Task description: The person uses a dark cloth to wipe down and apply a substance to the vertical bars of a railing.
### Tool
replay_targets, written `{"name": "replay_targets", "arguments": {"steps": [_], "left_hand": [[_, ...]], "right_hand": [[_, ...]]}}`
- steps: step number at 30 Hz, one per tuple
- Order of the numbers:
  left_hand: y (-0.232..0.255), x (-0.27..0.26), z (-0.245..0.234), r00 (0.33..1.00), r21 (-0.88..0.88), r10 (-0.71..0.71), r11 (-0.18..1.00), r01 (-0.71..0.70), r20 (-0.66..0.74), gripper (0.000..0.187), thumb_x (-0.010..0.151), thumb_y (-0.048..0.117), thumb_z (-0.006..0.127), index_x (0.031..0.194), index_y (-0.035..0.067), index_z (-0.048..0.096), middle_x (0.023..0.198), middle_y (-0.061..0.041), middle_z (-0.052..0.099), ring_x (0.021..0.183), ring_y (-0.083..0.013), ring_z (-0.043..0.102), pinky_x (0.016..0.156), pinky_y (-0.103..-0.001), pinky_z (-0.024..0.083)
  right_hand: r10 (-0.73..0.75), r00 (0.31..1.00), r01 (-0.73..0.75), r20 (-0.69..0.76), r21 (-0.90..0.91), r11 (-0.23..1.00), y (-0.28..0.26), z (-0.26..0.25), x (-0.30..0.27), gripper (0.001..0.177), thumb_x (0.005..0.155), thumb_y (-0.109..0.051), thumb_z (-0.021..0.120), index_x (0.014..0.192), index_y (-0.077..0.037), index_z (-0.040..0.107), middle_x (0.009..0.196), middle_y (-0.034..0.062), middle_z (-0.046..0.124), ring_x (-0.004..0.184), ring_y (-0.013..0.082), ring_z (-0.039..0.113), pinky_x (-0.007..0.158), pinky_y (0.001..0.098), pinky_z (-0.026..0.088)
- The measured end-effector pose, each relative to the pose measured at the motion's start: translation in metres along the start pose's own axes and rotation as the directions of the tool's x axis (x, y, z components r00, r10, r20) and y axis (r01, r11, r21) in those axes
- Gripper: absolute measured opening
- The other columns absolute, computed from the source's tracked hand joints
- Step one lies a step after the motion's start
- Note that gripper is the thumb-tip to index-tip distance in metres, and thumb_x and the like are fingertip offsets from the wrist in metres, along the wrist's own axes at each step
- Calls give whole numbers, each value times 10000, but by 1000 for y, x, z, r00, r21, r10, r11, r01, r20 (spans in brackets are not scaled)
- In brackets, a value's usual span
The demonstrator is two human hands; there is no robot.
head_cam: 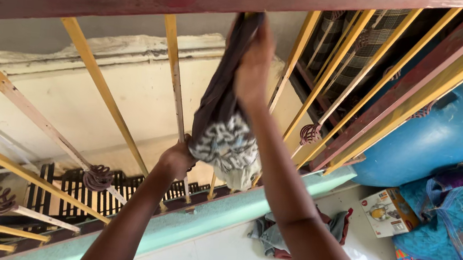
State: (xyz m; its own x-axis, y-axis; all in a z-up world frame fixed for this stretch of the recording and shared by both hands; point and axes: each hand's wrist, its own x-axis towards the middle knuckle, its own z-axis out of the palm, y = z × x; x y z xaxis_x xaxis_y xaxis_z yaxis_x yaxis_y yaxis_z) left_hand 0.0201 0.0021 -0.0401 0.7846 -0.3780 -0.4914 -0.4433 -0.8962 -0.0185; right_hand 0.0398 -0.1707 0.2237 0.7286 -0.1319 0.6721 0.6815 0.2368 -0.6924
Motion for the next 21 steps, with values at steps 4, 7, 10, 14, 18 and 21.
{"name": "replay_targets", "arguments": {"steps": [4,7,10,14,18,21], "left_hand": [[-12,14,6,891,368,345,902,-226,-297,768,689,233,841,1376,85,528,1503,-157,459,1327,-381,466,1103,-414,357],[-11,11,7,955,263,223,950,-167,-198,442,748,269,800,1148,110,702,1297,-166,567,1162,-301,566,1019,-344,432],[-1,-4,-8,945,556,297,812,-175,-138,359,806,376,735,1021,89,744,1116,-137,650,1049,-261,629,930,-361,452],[4,-19,-26,912,816,408,537,-214,-30,343,841,422,676,915,92,728,901,-64,701,856,-207,697,814,-376,441],[-5,-3,-4,930,795,368,572,-203,-27,300,832,380,687,905,98,757,861,-17,694,897,-199,627,865,-368,416],[-10,16,22,808,780,504,619,-92,-305,359,772,398,694,957,91,702,888,-47,682,906,-222,594,930,-403,392]], "right_hand": [[11,761,-464,649,532,708,-23,-19,31,195,1099,-264,447,1060,-86,515,771,-5,444,596,124,331,502,268,321],[38,719,-544,694,528,652,-4,-27,28,107,1038,-234,526,1014,-130,510,734,-42,409,518,88,310,488,250,271],[26,671,-562,741,485,670,22,-36,1,164,1057,-255,546,937,-154,501,646,-24,355,469,98,293,455,266,254],[133,623,-718,771,496,489,29,-37,-8,322,1065,-369,537,859,-123,508,611,-10,321,514,120,273,509,297,233],[42,655,-559,754,447,698,3,-34,36,233,1054,-313,545,882,-169,481,589,-48,335,437,75,273,424,270,233],[49,697,-530,715,467,708,0,-27,36,220,1058,-318,506,909,-158,479,623,-57,331,462,78,258,421,260,225]]}}
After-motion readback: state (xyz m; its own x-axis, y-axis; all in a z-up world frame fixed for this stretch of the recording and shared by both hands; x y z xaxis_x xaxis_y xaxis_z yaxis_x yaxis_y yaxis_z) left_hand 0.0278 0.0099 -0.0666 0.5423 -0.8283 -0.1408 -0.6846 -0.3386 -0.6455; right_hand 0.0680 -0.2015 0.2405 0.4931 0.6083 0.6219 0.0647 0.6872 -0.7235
